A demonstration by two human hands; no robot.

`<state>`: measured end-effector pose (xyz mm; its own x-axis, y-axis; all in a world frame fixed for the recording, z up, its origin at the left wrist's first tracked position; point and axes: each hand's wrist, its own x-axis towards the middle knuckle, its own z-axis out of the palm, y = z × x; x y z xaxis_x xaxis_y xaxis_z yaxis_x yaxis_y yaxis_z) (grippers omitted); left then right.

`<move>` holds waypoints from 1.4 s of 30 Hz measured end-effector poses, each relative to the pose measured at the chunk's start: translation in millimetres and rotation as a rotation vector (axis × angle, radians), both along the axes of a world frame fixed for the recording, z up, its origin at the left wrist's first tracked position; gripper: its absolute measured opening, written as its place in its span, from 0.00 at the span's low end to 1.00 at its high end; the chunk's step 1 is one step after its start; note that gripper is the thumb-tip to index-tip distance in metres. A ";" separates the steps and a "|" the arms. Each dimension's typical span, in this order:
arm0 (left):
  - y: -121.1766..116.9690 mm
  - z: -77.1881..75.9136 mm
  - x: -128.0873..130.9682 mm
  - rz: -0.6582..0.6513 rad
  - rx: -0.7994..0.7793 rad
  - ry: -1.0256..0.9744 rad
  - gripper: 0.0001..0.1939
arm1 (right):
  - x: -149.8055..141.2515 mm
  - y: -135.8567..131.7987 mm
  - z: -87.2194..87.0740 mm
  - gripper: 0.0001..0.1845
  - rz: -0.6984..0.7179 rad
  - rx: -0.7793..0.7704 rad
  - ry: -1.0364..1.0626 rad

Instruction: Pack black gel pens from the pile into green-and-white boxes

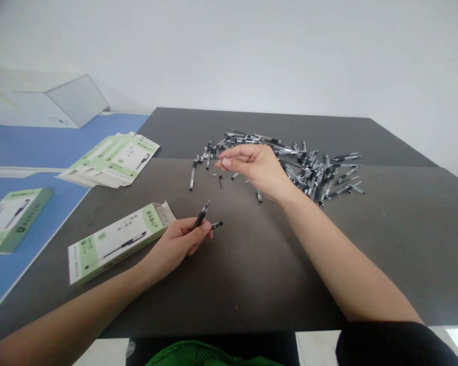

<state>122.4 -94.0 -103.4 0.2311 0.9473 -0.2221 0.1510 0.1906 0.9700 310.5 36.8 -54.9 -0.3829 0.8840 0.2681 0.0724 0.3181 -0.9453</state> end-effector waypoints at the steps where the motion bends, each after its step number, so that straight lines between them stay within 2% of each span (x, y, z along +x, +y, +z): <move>1: -0.4 -0.3 0.5 0.000 0.000 -0.003 0.20 | 3.2 -11.9 0.0 0.10 0.016 -0.035 0.007; 5: -1.7 -1.1 1.9 -0.018 -0.001 -0.021 0.20 | 8.4 -46.2 -5.6 0.10 0.042 -0.126 0.071; 10: -3.8 -2.4 4.0 -0.037 0.007 -0.032 0.20 | 7.7 -63.6 -20.2 0.10 0.015 -0.224 0.152; 14: -5.3 -1.9 5.2 -0.042 0.025 0.001 0.20 | 5.6 -68.7 -27.4 0.09 0.042 -0.255 0.190; 23: -8.0 -0.7 6.2 -0.065 0.019 0.043 0.21 | -0.3 -76.6 -24.7 0.10 0.162 -0.267 0.134; 32: -8.3 -0.6 7.6 -0.077 0.072 0.119 0.24 | -10.9 -83.2 -32.5 0.20 0.203 -0.376 0.154; 38: -8.8 -0.6 7.7 -0.092 0.059 0.083 0.22 | -6.1 -84.0 -28.7 0.16 0.269 -0.352 0.125; 42: -8.0 -1.1 7.6 -0.111 0.078 0.096 0.21 | -4.0 -84.1 -29.8 0.18 0.258 -0.366 0.108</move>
<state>130.0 -102.0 -104.5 0.3168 0.9323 -0.1747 0.2600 0.0918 0.9612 306.6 -47.3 -84.6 -0.5897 0.8076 0.0062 -0.0699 -0.0434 -0.9966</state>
